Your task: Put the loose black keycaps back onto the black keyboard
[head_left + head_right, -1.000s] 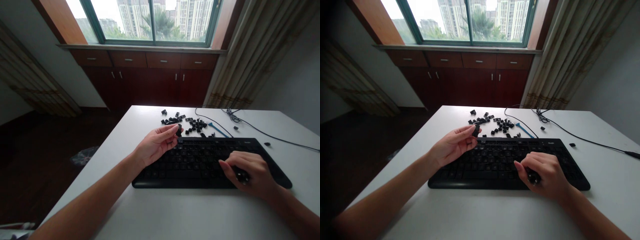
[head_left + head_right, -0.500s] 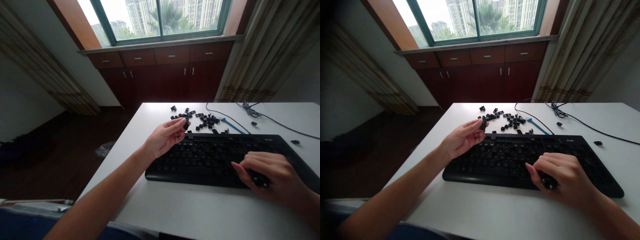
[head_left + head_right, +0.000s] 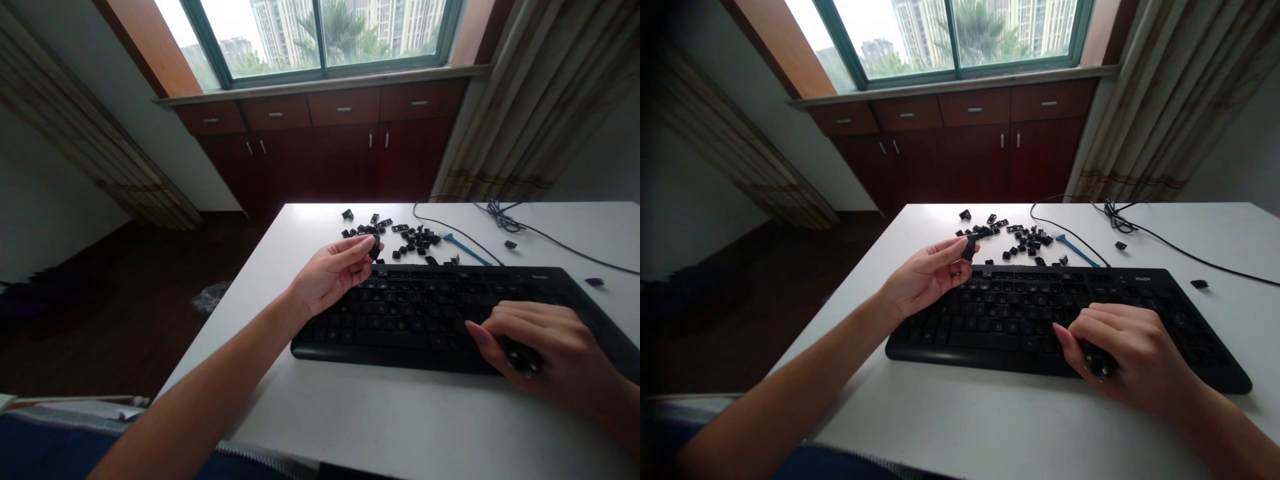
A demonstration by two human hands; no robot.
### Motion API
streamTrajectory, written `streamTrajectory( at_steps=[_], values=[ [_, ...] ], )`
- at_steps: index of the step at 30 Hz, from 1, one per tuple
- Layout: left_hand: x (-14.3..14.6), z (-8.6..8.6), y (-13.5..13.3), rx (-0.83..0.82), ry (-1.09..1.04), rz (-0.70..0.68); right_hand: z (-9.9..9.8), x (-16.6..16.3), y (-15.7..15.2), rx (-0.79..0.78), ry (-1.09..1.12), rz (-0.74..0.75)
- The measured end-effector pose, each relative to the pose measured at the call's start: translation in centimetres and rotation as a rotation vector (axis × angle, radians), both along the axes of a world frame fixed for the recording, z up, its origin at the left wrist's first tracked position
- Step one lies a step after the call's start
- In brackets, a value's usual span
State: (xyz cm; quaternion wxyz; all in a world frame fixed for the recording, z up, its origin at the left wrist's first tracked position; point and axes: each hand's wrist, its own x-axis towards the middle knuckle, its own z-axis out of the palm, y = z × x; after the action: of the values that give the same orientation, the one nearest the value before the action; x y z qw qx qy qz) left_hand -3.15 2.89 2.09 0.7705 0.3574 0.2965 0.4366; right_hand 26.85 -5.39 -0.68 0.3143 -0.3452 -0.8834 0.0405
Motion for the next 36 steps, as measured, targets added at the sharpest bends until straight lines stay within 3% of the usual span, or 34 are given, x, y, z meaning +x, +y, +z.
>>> streamTrajectory(
  at_steps=[16,24,28,32,36],
  values=[
    [0.1,-0.3,0.0,0.002,0.025,0.005,0.5,-0.3,-0.3,0.009,0.125,-0.102],
    [0.3,-0.2,-0.2,-0.023,0.031,0.010,3.6,-3.4,-2.5,-0.161,0.460,-0.173],
    [0.2,-0.1,-0.1,-0.012,0.017,0.009,4.0,-4.4,-2.2,-0.156,0.403,-0.196],
    [0.1,-0.2,0.0,0.010,0.000,-0.009,2.8,-3.6,-1.7,-0.140,0.238,-0.111],
    [0.1,-0.2,0.0,0.014,-0.006,-0.016,1.8,-2.6,-2.0,-0.141,0.206,-0.106]
  ],
)
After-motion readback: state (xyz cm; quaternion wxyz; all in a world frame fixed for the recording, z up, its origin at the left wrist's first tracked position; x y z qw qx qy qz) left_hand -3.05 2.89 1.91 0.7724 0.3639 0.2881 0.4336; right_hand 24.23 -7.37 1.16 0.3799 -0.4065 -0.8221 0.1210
